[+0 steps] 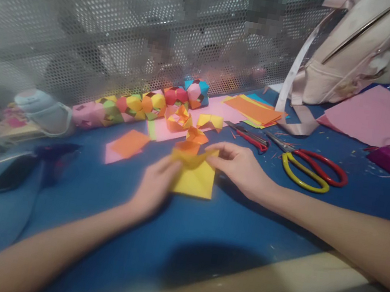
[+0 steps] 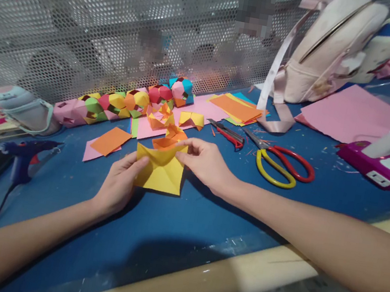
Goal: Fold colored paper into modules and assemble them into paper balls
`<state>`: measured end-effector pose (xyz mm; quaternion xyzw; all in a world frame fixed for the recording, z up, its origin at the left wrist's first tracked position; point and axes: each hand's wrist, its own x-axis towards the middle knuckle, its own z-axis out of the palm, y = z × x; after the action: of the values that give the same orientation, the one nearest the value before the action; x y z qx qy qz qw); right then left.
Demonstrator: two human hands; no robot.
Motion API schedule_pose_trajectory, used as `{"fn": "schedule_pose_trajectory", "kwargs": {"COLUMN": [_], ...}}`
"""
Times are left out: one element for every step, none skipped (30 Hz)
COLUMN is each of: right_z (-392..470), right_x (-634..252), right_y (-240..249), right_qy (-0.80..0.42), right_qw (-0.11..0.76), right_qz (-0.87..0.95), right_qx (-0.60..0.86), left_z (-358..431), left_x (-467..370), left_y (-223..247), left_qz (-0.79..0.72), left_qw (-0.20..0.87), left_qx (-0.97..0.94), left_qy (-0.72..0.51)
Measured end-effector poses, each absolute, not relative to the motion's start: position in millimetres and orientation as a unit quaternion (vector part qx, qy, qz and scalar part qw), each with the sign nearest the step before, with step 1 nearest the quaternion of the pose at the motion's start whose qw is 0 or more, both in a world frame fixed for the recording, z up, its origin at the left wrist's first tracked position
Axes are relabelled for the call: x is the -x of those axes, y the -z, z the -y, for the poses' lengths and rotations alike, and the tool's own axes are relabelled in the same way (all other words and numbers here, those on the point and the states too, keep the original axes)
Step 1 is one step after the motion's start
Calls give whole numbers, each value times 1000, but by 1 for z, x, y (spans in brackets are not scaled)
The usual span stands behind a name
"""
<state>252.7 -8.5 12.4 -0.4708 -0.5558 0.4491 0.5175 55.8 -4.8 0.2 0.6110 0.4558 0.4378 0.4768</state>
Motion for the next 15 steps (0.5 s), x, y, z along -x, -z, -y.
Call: {"fn": "schedule_pose_trajectory", "kwargs": {"right_z": [8,7,7,7,7,8,9,10,11,12,13,13,14,14,15], "right_x": [-253,-252,-252,-252,-252,-252,-252,-252,-253,-253,-253,-253,-253,-254,-254], "right_y": [-12,-11,-11,-11,-11,-11,-12,-13,-14,-15,-17,-18,-18,-19,-19], "right_qy": [-447,-444,-441,-437,-431,-422,-413,-404,-395,-388,-382,-378,-376,-374,-374], "right_qw": [525,533,539,542,543,541,539,535,530,526,522,519,518,518,519], "right_qz": [550,543,539,540,546,556,568,580,591,601,608,614,617,619,619], "right_qx": [471,473,474,473,471,469,466,463,462,461,460,459,458,457,455], "left_z": [5,5,6,6,7,8,8,9,11,12,13,14,16,17,18], "left_x": [-56,-55,-55,-55,-55,-55,-55,-55,-55,-56,-57,-58,-59,-61,-62], "left_y": [0,1,2,3,3,4,4,5,5,4,4,3,2,1,0], "left_qz": [-455,-456,-458,-460,-462,-462,-462,-462,-464,-465,-466,-465,-461,-453,-444], "left_qw": [483,490,496,503,512,520,528,535,542,551,563,577,594,611,628], "left_qx": [-611,-611,-610,-607,-603,-598,-592,-587,-580,-572,-562,-551,-538,-525,-511], "left_qy": [-430,-422,-414,-407,-402,-398,-396,-395,-393,-390,-387,-384,-382,-381,-383]}}
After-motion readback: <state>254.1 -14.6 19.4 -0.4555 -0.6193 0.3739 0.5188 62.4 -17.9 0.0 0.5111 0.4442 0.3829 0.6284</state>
